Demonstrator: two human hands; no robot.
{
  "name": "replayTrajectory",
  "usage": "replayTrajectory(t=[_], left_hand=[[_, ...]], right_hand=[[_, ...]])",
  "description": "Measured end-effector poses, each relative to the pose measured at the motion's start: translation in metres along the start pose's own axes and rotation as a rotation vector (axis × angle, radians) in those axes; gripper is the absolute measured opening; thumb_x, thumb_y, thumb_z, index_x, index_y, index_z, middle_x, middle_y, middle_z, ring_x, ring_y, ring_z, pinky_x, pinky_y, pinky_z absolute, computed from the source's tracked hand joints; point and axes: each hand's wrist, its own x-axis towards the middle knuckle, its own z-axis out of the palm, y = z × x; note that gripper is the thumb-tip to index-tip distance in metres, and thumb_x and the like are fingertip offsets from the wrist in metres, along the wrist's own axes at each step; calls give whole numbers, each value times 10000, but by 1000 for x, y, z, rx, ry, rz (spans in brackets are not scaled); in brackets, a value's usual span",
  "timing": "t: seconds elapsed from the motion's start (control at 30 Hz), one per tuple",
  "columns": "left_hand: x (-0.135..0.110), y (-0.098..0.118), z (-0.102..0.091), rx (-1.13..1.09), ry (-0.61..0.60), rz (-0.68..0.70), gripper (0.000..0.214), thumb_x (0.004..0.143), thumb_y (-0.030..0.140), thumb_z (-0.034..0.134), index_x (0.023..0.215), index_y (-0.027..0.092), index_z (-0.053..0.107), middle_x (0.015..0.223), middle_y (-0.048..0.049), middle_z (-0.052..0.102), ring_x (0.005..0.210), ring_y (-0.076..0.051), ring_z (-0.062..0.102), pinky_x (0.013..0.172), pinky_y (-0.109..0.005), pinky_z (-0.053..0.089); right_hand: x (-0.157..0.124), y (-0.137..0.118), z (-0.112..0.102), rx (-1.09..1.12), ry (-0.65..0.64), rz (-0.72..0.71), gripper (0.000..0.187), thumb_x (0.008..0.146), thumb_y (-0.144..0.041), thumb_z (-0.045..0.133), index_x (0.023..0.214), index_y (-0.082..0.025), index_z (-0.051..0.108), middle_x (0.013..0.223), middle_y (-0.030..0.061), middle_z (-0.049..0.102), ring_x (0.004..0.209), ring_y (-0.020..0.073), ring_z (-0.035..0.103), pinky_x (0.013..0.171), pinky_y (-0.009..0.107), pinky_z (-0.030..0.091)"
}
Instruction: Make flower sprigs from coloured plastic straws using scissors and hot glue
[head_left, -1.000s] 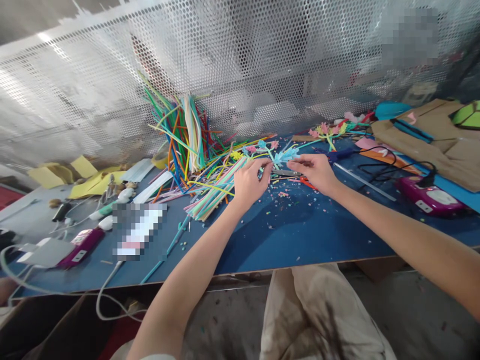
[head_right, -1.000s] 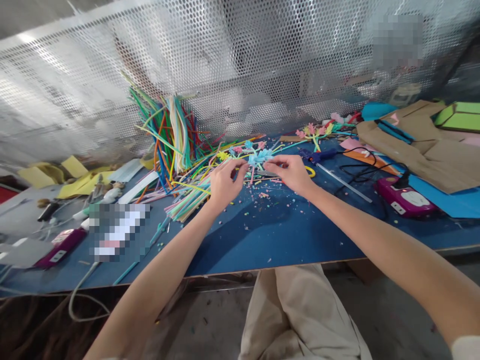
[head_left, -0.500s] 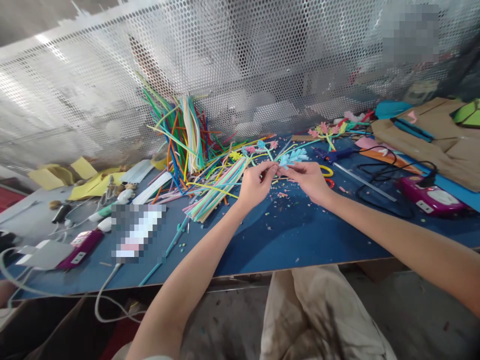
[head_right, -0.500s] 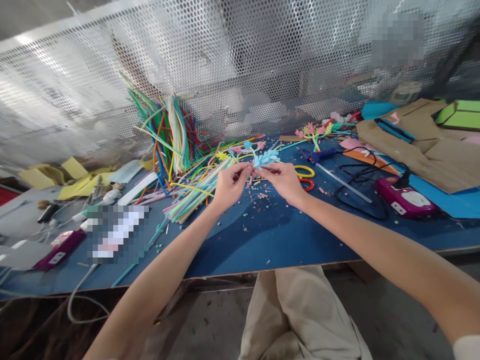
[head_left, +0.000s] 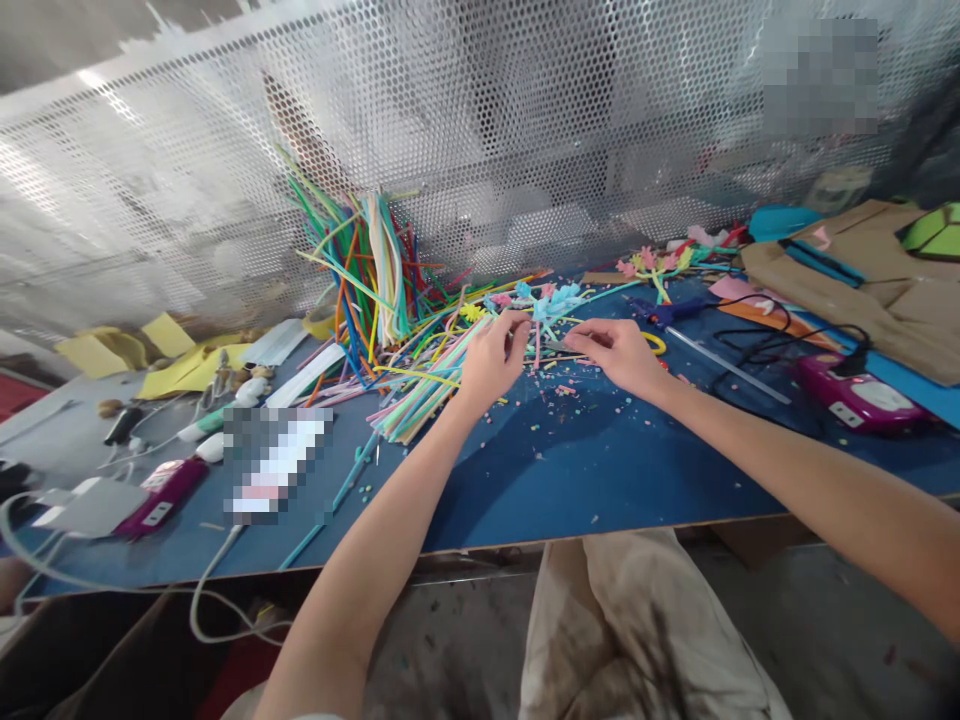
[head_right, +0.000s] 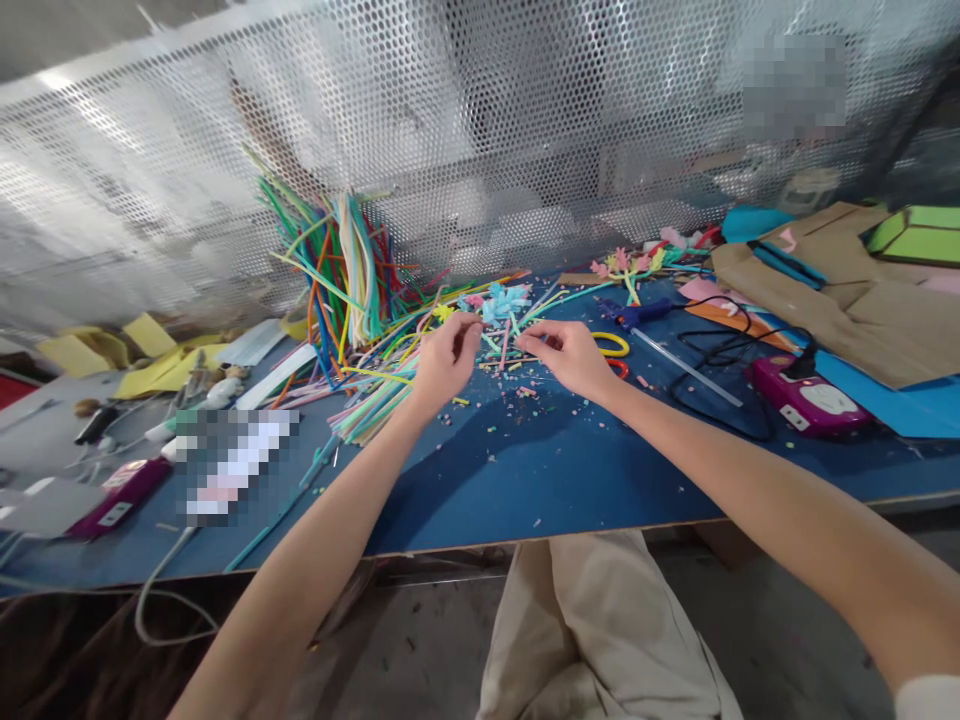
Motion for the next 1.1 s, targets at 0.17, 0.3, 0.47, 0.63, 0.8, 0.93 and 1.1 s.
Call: replayTrajectory(t=[0.17,0.3,0.47,0.63,0.8,0.93,1.1], left_hand=[[-1,-27,-7,178,86,96,297,1057,349,434,1160,210,675,1056,-59,748,887,-155,694,796,-257,502],[-2,-35,-8,208,112,107,352,1069,351,390,1249,207,657,1038,-81,737,816,-143,675,750,-257,507],[-4,-21,-9,320,132,150,349,1062,321,395,1260,251,673,979,-70,706,835,-154,662,688,-255,465],[-7,5,-8,302,16,199,380,1059,284,376,1322,272,650,982,-71,703,874,-169,647,743,-281,465],[-11,13,2,291,2,193,387,1057,288,373,1300,269,674,962,-70,699,894,-178,643,788,-287,466],[-9,6,7,295,-10,119,372,1061,309,386,1293,272,673,1004,-71,719,957,-193,654,805,-292,463],[-5,-7,5,321,-17,41,360,1066,362,402,1297,288,667,1060,-55,735,917,-190,669,686,-277,430]], right_hand=[[5,2,-22,-261,-294,-200,304,984,-431,539,937,-214,747,949,62,742,756,183,620,701,352,456],[10,12,-40,-455,-540,-255,306,998,-376,494,969,-221,756,998,63,758,877,207,669,794,358,469],[16,22,-47,-469,-507,-279,334,998,-420,493,1030,-245,775,1039,53,773,945,214,690,850,344,472],[19,27,-49,-442,-416,-257,205,911,-383,624,973,-265,779,923,36,772,805,206,682,767,336,467],[19,33,-53,-435,-342,-182,217,920,-361,608,991,-236,771,869,64,769,772,225,685,734,345,465],[22,36,-57,-409,-437,-237,251,954,-368,548,1010,-279,775,941,46,762,880,227,680,839,374,478],[27,37,-63,-508,-353,-309,234,916,-436,609,904,-270,774,943,62,728,907,237,635,824,375,459]])
